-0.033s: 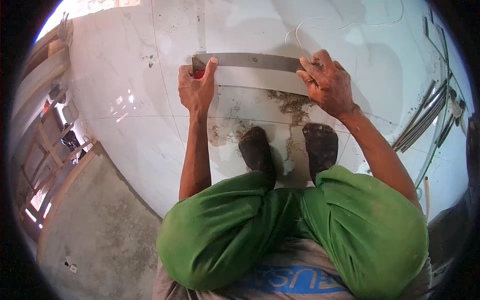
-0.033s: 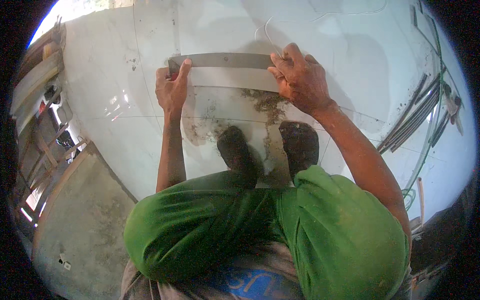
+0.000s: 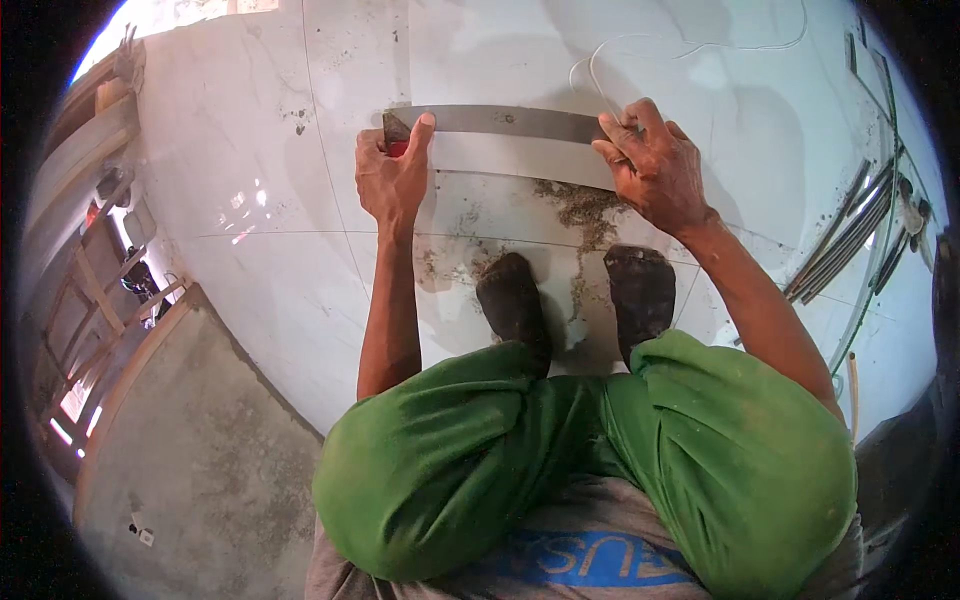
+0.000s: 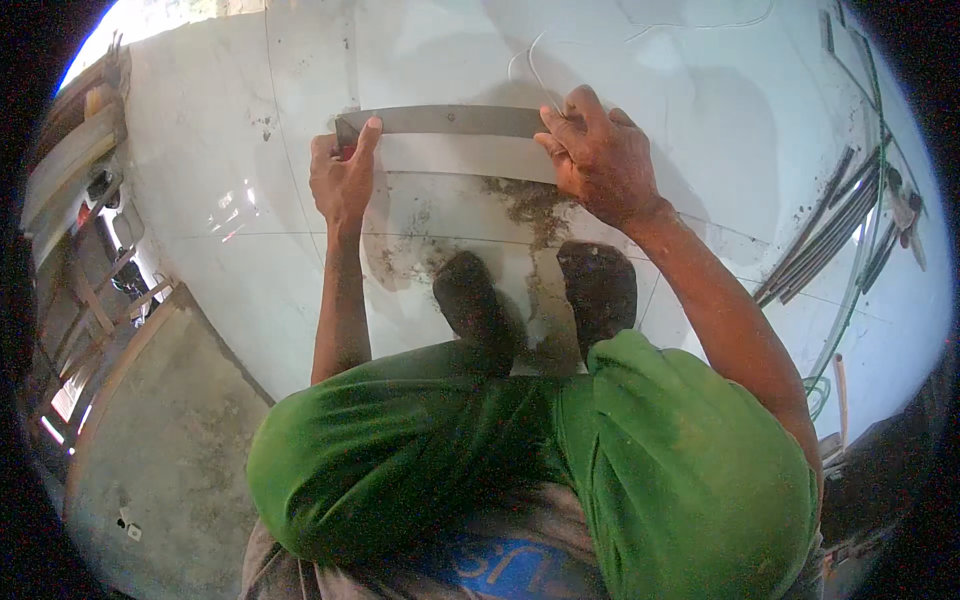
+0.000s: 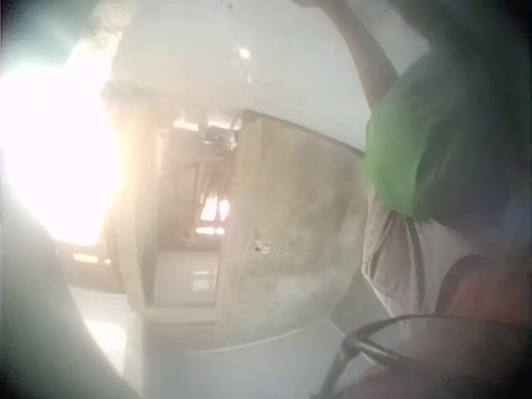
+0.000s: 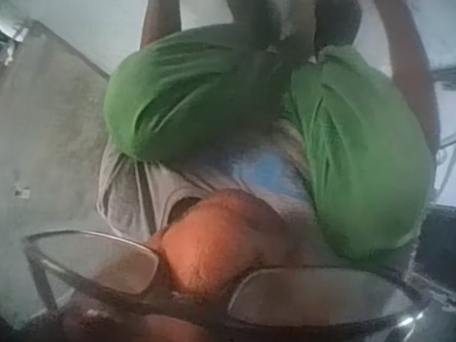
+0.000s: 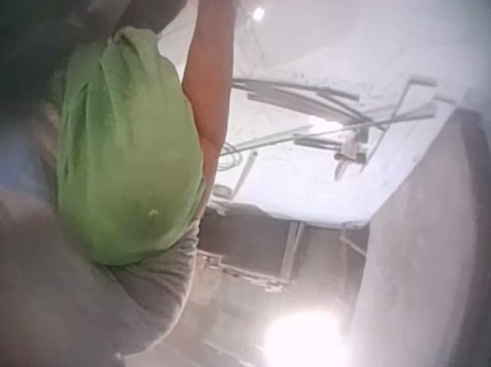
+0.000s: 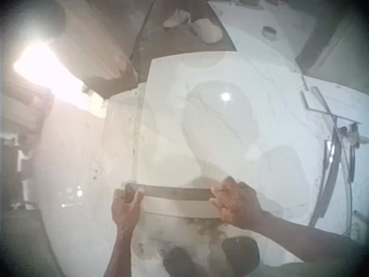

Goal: The person measures a white floor tile with a tape measure and marks cutting lines using a pencil and a metal square.

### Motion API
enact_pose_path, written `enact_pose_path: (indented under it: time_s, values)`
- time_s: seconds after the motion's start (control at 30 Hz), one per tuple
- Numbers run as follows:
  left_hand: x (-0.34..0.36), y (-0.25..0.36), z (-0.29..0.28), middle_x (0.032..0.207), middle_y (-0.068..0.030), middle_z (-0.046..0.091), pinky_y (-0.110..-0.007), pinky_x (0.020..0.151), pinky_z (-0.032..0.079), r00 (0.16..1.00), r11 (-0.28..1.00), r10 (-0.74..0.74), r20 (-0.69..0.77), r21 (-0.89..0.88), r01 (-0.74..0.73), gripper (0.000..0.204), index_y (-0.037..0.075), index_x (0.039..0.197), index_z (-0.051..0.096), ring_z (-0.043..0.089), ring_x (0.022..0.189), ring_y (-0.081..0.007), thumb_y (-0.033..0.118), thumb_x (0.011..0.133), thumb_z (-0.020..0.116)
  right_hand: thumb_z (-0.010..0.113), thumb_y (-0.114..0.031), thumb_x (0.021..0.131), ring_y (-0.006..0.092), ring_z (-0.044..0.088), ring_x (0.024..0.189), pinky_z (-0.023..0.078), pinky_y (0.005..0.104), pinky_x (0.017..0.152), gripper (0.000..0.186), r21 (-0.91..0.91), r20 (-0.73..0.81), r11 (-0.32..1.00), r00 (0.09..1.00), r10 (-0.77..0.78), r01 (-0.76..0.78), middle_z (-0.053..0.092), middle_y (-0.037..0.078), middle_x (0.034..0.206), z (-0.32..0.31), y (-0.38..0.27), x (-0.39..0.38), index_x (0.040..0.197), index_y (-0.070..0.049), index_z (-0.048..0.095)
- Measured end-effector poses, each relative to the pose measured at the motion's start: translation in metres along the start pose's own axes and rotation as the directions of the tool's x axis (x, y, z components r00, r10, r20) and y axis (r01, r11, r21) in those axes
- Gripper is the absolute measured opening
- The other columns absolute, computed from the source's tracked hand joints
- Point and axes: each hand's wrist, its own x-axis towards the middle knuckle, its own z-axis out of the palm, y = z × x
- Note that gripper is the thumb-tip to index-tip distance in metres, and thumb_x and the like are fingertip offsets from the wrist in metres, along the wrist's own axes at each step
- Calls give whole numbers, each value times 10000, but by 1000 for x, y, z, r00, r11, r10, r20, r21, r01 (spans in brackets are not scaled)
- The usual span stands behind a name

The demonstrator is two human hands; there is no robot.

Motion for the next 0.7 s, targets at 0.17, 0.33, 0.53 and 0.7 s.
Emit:
enact_pose_path:
  time_s: [0.17, 0.33, 0.53, 0.7]
  values:
    - [-8, 16, 0, 1016, -109, 642, -477, 893, 553, 999, 999, 8, 37, 35, -9, 854, 10, 1030, 634, 657, 981, -289, 773, 719, 857, 815, -235, 932, 268, 702, 822, 593, 410, 738, 310, -5, 14, 1000, 1000, 21, -21, 586, 63, 1075, 0, 1, -2, 1185, -67, 755]
    - [-15, 27, 3, 1188, -216, 542, -543, 959, 530, 995, 986, -5, 102, 164, -12, 1084, -92, 1149, 557, 552, 1188, -367, 835, 670, 851, 814, -234, 930, 277, 697, 815, 591, 418, 729, 313, -19, 27, 1000, 999, 16, -16, 589, 67, 1077, -1, 2, -2, 1185, -64, 750]
    - [-22, 25, 11, 1303, -329, 444, -659, 1041, 449, 991, 959, 55, 121, 270, -87, 1314, -212, 1299, 460, 420, 1324, -461, 875, 659, 828, 805, -234, 931, 290, 683, 796, 584, 433, 725, 325, -4, 32, 1000, 999, 18, -18, 587, 71, 1083, 0, 1, -1, 1200, -63, 739]
    - [-25, 29, 14, 1310, -338, 440, -658, 1075, 414, 992, 964, 52, 118, 253, -81, 1349, -222, 1327, 438, 424, 1302, -469, 882, 656, 824, 802, -234, 937, 288, 687, 795, 582, 437, 730, 319, -13, 38, 1000, 999, 19, -18, 589, 70, 1077, 0, 3, -2, 1199, -63, 738]
